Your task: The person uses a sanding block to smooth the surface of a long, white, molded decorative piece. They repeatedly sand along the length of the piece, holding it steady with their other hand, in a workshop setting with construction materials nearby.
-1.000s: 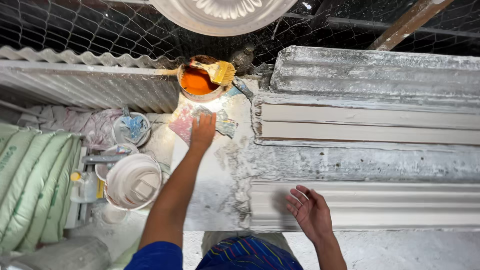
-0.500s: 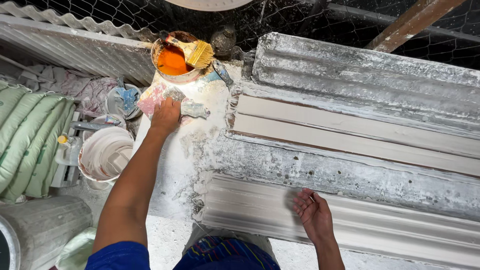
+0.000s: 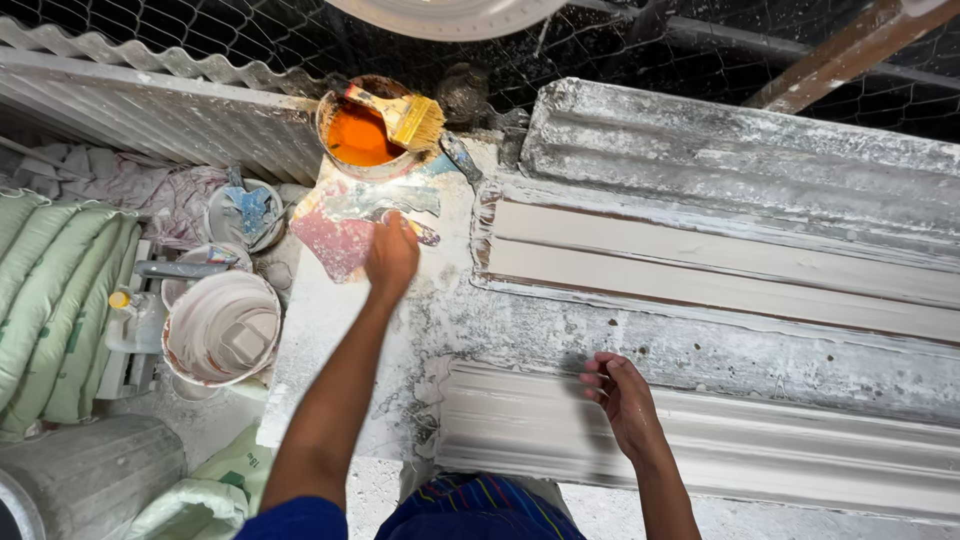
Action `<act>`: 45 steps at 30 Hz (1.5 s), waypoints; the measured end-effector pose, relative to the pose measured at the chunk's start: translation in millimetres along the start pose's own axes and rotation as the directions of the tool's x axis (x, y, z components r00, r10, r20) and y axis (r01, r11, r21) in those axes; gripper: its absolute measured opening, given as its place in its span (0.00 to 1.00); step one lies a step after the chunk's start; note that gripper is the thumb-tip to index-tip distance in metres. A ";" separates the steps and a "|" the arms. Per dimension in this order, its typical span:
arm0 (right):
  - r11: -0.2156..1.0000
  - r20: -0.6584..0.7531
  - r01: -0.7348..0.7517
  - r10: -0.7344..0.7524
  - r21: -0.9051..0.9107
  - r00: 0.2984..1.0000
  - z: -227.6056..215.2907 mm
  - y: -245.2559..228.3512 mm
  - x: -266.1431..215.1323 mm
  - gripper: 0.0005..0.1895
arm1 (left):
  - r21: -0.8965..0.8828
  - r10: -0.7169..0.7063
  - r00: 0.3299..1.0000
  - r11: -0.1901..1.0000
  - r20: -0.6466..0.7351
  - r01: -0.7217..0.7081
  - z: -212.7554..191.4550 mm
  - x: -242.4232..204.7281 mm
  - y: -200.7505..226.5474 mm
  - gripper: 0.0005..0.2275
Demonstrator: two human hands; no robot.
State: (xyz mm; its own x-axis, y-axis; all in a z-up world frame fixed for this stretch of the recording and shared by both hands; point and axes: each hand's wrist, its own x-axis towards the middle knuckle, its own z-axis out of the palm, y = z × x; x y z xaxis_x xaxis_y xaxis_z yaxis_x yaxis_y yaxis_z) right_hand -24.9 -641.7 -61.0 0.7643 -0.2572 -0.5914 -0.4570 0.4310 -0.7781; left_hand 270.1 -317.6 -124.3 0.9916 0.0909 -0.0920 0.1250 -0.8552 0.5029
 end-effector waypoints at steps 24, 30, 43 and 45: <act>-0.267 0.189 0.115 -0.272 -0.957 0.944 67.9 7.8 146.3 0.32 | -0.046 0.027 0.976 0.999 0.216 -0.018 -101.9 -75.4 21.4 0.19; -0.235 0.230 0.167 -0.270 -0.957 0.935 69.8 10.2 150.2 0.35 | -0.803 -0.192 0.969 0.547 0.155 0.237 -108.7 -157.1 -51.9 0.17; -0.227 0.214 0.154 -0.268 -0.962 0.940 67.7 23.0 156.9 0.45 | -0.901 -0.507 0.809 0.133 0.296 0.413 -62.6 -189.3 -160.4 0.26; -0.224 0.213 0.153 -0.273 -0.963 0.938 62.9 26.1 153.0 0.44 | -0.879 -0.500 0.806 0.163 0.318 0.448 -62.7 -171.1 -162.7 0.25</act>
State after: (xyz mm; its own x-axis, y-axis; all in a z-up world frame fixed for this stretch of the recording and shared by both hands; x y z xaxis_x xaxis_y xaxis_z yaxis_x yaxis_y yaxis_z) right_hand 108.7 -615.4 -158.5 0.9387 -0.1751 -0.2970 -0.2187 -0.9683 -0.1205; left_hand 82.1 -162.0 -136.5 0.7259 0.3380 -0.5990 0.4941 0.3496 0.7961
